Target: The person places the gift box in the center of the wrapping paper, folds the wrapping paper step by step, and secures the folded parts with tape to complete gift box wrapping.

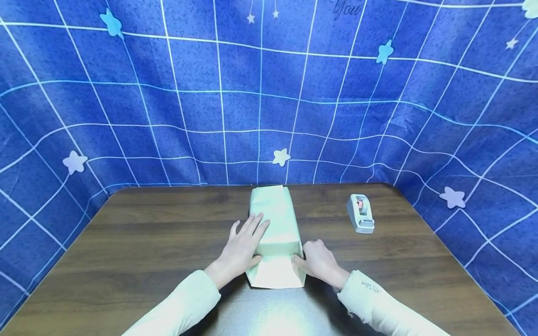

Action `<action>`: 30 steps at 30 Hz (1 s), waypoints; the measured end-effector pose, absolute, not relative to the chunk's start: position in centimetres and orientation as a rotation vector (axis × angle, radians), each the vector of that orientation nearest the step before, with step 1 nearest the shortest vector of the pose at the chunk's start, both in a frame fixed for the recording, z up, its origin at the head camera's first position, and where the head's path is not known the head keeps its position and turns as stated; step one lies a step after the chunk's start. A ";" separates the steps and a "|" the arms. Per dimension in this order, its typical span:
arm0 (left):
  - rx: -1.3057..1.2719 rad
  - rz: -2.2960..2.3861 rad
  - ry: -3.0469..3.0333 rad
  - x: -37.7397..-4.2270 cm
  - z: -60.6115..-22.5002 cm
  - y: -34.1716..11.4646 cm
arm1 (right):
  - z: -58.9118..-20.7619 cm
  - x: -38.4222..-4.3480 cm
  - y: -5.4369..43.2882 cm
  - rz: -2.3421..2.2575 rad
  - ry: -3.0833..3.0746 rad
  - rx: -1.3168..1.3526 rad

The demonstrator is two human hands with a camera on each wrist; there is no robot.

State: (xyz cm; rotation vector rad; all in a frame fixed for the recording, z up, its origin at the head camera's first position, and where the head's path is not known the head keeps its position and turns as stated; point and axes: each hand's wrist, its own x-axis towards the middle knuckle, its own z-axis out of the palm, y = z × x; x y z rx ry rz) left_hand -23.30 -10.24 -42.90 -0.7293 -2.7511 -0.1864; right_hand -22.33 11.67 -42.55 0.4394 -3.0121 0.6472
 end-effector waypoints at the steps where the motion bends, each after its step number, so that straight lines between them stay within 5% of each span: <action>1: -0.731 -0.187 -2.749 -23.3 -42.9 -10.2 | -42.4 -22.3 11.7 0.653 -3.007 0.428; 20: -0.750 -0.248 -2.742 -23.4 -42.9 -10.3 | -41.1 -22.9 11.7 0.465 -2.867 0.500; 30: -0.728 -0.253 -2.732 -23.4 -43.0 -10.2 | -41.4 -24.4 12.1 0.501 -2.629 0.902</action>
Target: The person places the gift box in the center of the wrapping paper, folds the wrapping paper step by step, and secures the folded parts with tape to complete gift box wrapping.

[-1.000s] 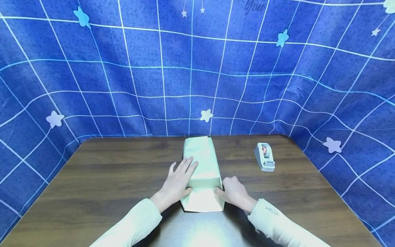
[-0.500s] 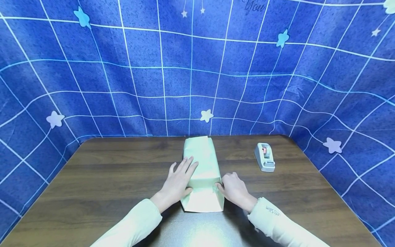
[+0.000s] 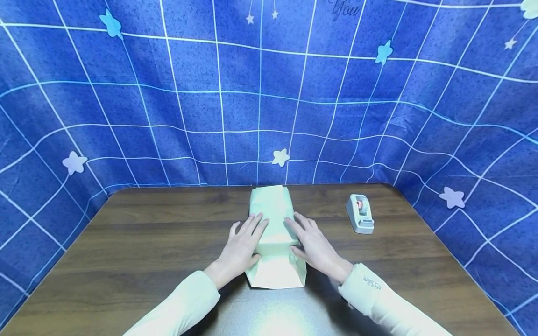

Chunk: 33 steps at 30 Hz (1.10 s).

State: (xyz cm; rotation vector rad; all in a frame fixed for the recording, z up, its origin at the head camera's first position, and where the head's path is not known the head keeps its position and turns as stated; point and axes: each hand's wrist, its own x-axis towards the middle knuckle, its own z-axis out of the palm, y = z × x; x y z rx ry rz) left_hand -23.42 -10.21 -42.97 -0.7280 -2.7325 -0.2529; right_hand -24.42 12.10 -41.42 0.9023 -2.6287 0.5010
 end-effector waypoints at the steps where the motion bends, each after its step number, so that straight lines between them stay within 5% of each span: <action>1: -0.721 -0.259 -2.733 -23.4 -43.0 -10.2 | -41.4 -24.5 12.1 0.468 -2.612 0.938; 18: -0.190 -0.242 -2.942 -21.3 -42.3 -10.2 | -41.4 -24.6 12.1 0.445 -2.616 1.042; 33: -0.165 -0.128 -3.089 -20.3 -42.0 -10.0 | -41.3 -24.4 11.8 0.446 -2.593 1.030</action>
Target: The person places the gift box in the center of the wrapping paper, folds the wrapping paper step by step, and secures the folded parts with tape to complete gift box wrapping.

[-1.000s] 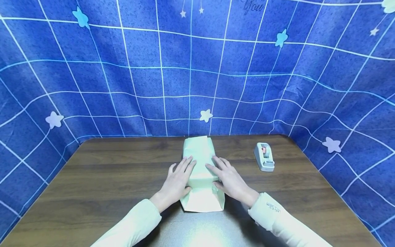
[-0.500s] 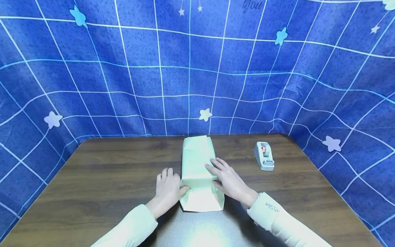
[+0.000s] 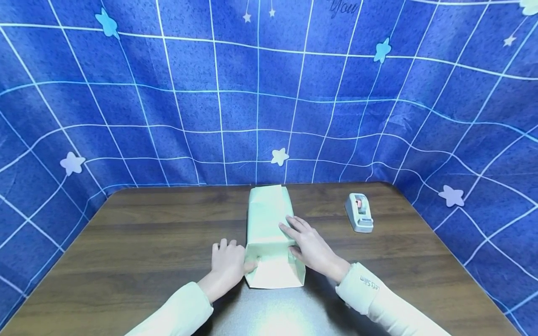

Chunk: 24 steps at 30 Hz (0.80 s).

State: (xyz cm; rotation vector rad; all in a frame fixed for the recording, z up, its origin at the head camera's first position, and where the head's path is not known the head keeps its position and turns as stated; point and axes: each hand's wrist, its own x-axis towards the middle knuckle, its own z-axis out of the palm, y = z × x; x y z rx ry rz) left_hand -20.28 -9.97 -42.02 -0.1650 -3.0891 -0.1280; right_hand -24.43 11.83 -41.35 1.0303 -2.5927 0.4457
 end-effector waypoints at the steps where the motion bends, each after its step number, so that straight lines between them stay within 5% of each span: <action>1: -0.171 -0.131 -3.094 -20.1 -42.0 -10.0 | -41.4 -24.4 11.8 0.442 -2.593 1.029; 24: -0.277 -0.172 -3.108 -17.7 -41.7 -9.5 | -41.3 -24.4 11.7 0.424 -2.579 1.031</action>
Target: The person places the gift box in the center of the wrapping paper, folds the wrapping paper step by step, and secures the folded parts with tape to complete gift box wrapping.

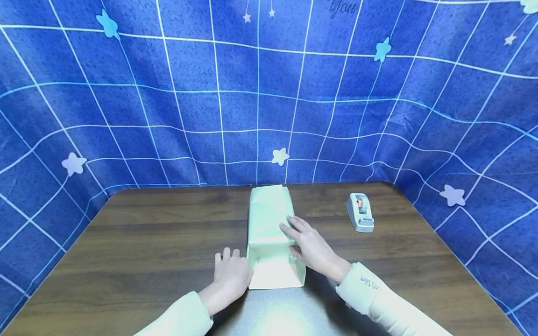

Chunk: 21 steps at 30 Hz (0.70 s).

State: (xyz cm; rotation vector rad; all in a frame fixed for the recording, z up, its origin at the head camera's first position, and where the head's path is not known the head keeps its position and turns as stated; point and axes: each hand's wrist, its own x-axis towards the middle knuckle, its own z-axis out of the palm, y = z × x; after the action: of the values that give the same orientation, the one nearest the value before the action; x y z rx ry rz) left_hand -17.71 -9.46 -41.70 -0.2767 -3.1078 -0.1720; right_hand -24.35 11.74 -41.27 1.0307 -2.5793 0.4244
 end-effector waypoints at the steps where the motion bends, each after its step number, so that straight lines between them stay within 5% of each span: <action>1: -0.279 -0.165 -3.112 -17.7 -41.7 -9.4 | -41.2 -24.3 11.7 0.423 -2.580 1.031; 21: -0.170 -0.279 -3.069 -18.5 -41.6 -9.3 | -41.5 -24.3 11.7 0.427 -2.571 1.023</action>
State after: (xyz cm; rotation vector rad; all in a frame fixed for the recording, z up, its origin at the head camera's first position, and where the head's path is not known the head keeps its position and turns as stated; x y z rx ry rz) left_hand -18.49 -9.31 -41.62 -0.1704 -3.0691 -0.2788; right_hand -24.33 11.72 -41.47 1.0234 -2.5707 0.4267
